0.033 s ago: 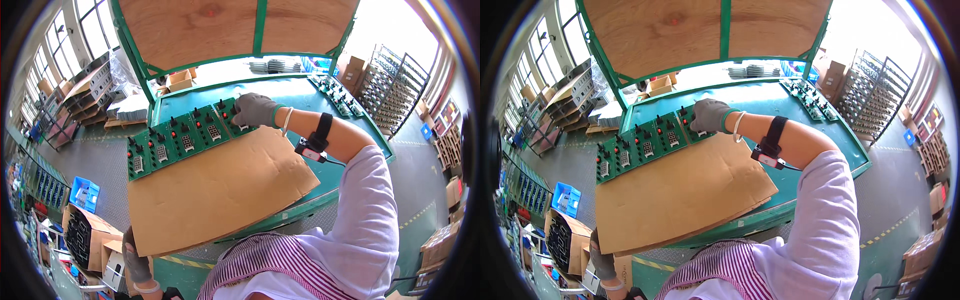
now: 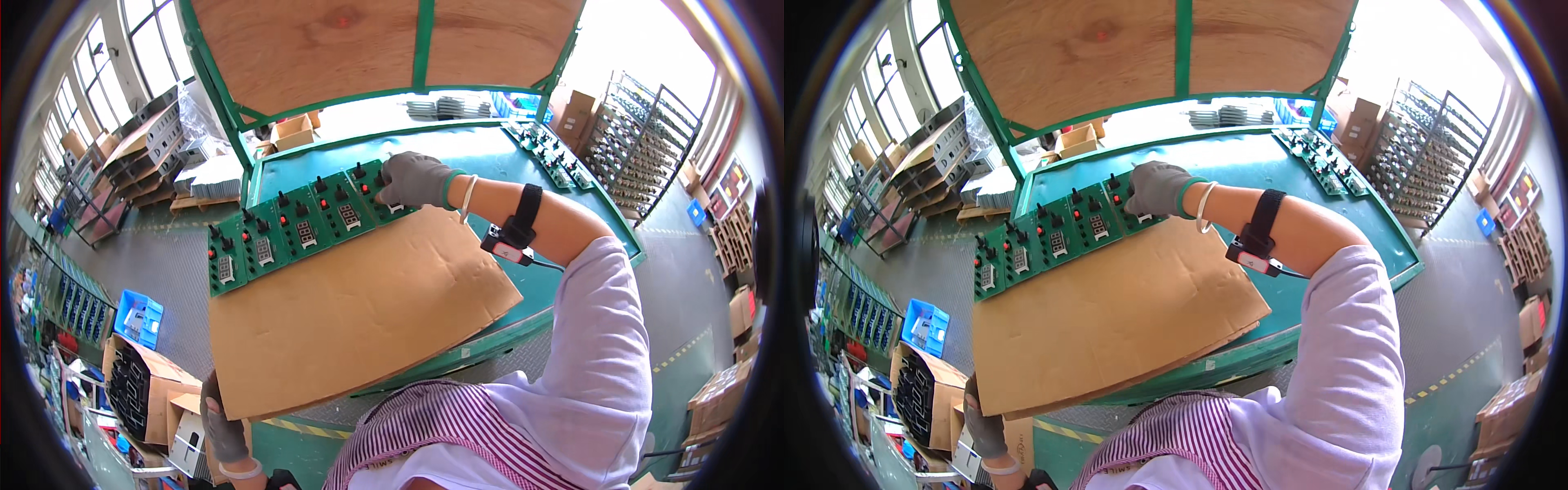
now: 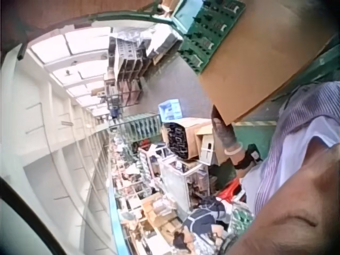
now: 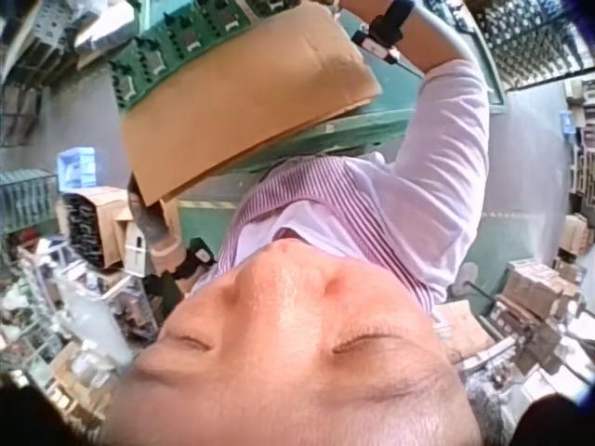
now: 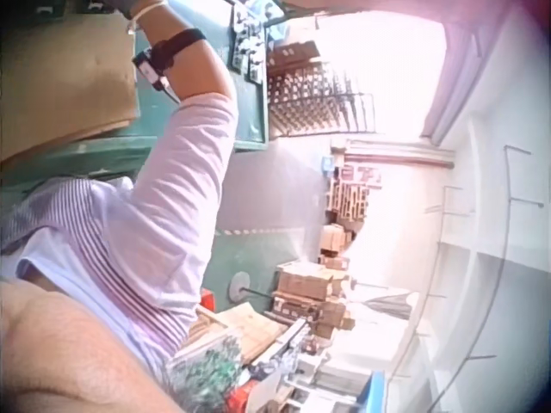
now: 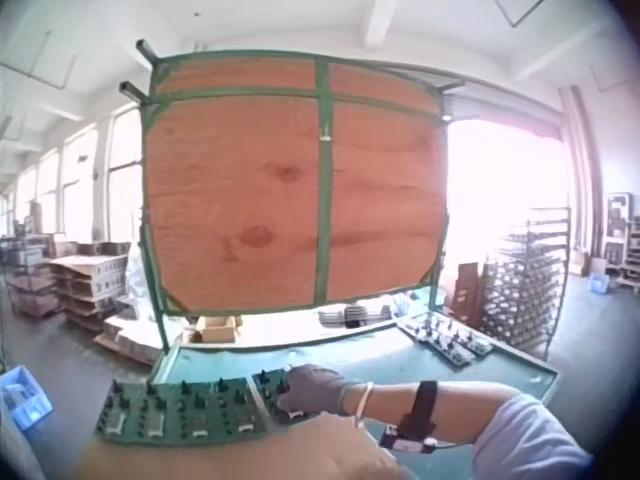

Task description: Assembling and inspecting circuit boards on a factory assembly line.

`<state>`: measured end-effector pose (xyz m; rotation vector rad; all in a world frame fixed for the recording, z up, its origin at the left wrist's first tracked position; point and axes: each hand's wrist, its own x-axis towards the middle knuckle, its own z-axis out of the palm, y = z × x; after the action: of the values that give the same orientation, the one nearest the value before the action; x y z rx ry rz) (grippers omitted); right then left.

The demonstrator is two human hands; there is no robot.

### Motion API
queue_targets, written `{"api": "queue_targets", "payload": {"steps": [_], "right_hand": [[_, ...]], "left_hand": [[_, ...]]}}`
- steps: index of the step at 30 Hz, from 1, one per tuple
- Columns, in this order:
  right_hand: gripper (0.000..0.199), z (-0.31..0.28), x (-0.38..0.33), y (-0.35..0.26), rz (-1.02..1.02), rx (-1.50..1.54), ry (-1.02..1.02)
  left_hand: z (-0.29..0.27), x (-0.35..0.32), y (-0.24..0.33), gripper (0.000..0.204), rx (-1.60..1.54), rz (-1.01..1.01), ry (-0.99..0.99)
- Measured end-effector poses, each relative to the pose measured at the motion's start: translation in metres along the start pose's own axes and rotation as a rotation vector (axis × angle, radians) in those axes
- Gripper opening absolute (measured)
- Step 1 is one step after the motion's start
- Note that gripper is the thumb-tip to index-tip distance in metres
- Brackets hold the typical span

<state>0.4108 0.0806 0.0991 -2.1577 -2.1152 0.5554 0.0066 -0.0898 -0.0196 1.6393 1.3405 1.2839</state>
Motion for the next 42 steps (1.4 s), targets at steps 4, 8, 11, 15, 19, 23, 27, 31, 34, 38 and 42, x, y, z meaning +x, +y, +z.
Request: {"api": "queue_targets", "payload": {"steps": [4, 8, 11, 15, 19, 23, 27, 31, 34, 38, 42], "right_hand": [[0.029, -0.005, -0.011, 0.008, -0.018, 0.107, 0.007], [0.031, -0.044, -0.016, 0.073, 0.042, 0.236, 0.216], [0.030, -0.074, -0.032, 0.171, 0.299, -0.086, 0.485], [0.030, -0.046, -0.067, 0.360, 0.415, -0.335, 0.681], [0.027, -0.020, -0.072, 0.374, 0.672, -0.209, 0.507], [0.036, 0.003, -0.045, 0.379, 0.570, -0.294, 0.481], [0.033, 0.009, -0.024, 0.384, 0.541, -0.285, 0.419], [0.025, -0.022, -0.045, 0.320, 0.508, 0.305, 0.310], [0.029, -0.032, -0.043, 0.268, 0.286, 0.416, 0.361], [0.040, -0.028, -0.044, 0.130, 0.139, 0.234, 0.221], [0.038, -0.004, -0.023, 0.082, -0.106, 0.051, 0.232]], "left_hand": [[0.000, 0.004, 0.005, 0.063, 0.044, -0.004, -0.009], [-0.006, 0.004, -0.023, 0.051, -0.504, 0.081, -0.208], [0.017, 0.014, -0.006, 0.061, -0.355, -0.133, -0.103], [0.011, 0.012, -0.025, 0.065, -0.397, -0.182, -0.043], [-0.015, 0.013, -0.046, 0.064, -0.521, -0.155, -0.107], [-0.030, 0.015, -0.062, 0.063, -0.628, -0.117, -0.095], [-0.021, 0.008, -0.066, 0.062, -0.677, -0.143, 0.066], [-0.011, 0.012, -0.037, 0.073, -0.170, -0.093, 0.114], [-0.013, 0.016, -0.037, 0.075, -0.108, -0.088, 0.081], [-0.010, 0.014, -0.036, 0.073, -0.108, -0.123, 0.146], [-0.008, 0.017, -0.040, 0.069, -0.242, -0.102, 0.127]]}}
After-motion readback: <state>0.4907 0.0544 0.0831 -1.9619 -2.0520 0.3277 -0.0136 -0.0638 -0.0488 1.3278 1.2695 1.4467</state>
